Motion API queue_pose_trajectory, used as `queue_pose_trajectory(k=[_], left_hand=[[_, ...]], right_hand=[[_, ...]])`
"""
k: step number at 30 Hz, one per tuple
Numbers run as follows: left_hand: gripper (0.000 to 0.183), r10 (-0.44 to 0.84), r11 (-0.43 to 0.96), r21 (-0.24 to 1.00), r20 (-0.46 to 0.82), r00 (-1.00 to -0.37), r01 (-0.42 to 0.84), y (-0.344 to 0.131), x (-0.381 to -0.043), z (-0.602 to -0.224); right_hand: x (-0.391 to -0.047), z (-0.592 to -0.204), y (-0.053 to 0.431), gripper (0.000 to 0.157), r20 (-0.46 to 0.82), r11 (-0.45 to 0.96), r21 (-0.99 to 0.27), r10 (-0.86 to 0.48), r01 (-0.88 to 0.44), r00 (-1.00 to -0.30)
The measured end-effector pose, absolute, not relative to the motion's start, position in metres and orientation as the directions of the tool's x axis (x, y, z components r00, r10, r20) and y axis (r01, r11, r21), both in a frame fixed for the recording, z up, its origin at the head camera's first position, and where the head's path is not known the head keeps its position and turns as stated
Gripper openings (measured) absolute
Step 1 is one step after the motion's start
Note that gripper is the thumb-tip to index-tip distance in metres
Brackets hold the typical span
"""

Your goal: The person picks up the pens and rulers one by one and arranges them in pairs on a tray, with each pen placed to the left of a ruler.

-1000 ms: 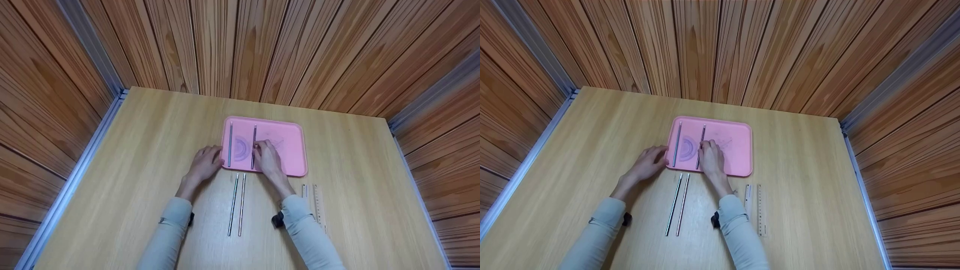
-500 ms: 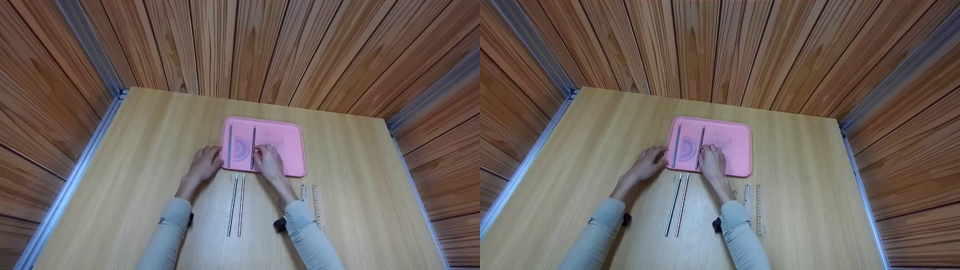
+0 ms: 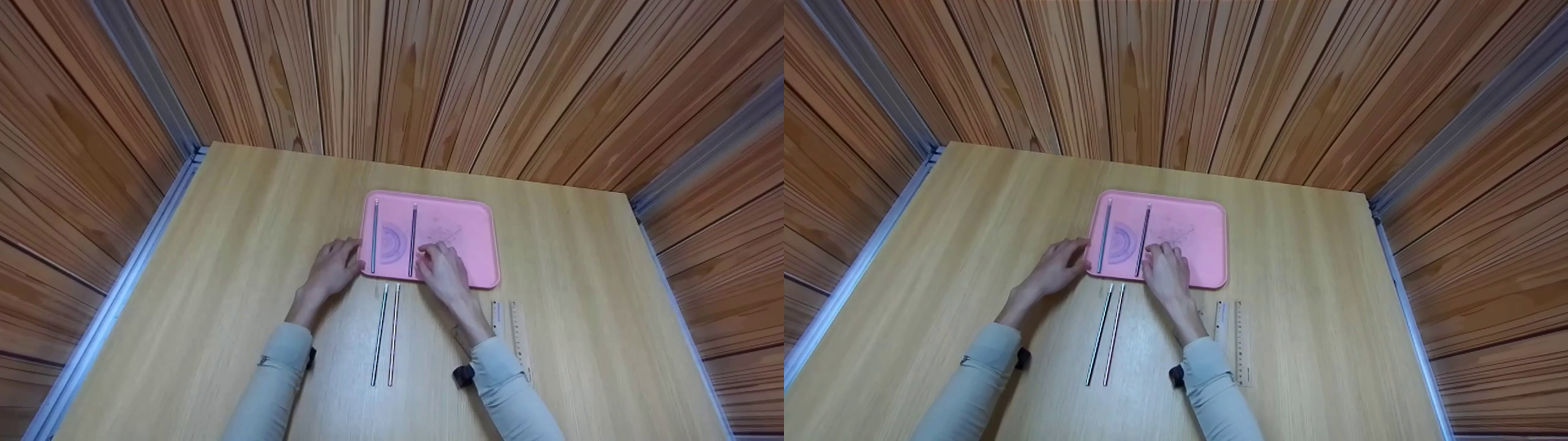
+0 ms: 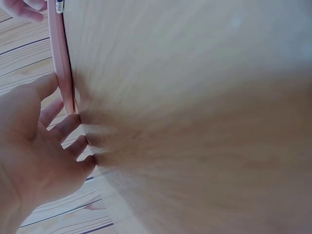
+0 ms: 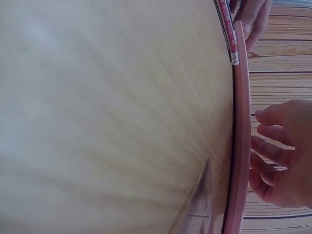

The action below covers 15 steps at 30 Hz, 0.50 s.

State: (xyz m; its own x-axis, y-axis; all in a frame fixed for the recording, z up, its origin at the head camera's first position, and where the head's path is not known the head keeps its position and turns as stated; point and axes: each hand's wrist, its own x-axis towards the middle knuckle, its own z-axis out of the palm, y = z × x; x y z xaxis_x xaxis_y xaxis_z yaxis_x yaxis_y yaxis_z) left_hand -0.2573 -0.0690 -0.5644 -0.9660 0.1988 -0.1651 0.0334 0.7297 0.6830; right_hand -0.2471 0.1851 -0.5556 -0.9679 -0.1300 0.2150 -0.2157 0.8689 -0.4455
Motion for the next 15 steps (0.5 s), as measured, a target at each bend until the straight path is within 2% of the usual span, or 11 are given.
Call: queue_pose_trajectory(k=[9,15], left_hand=[[0.055,0.192,0.722,0.691,-0.165,-0.967,0.026,-0.069,-0.256,-0.564],[0.055,0.185,0.712,0.702,-0.163,-0.969,0.018,-0.068,-0.255,-0.563]], right_hand=[[-0.234,-0.555,0.194,0.027,0.133,0.892,-0.416,-0.130,-0.175,-0.982],[-0.224,-0.552,0.200,0.025,0.151,0.891,-0.410,-0.145,-0.196,-0.978]])
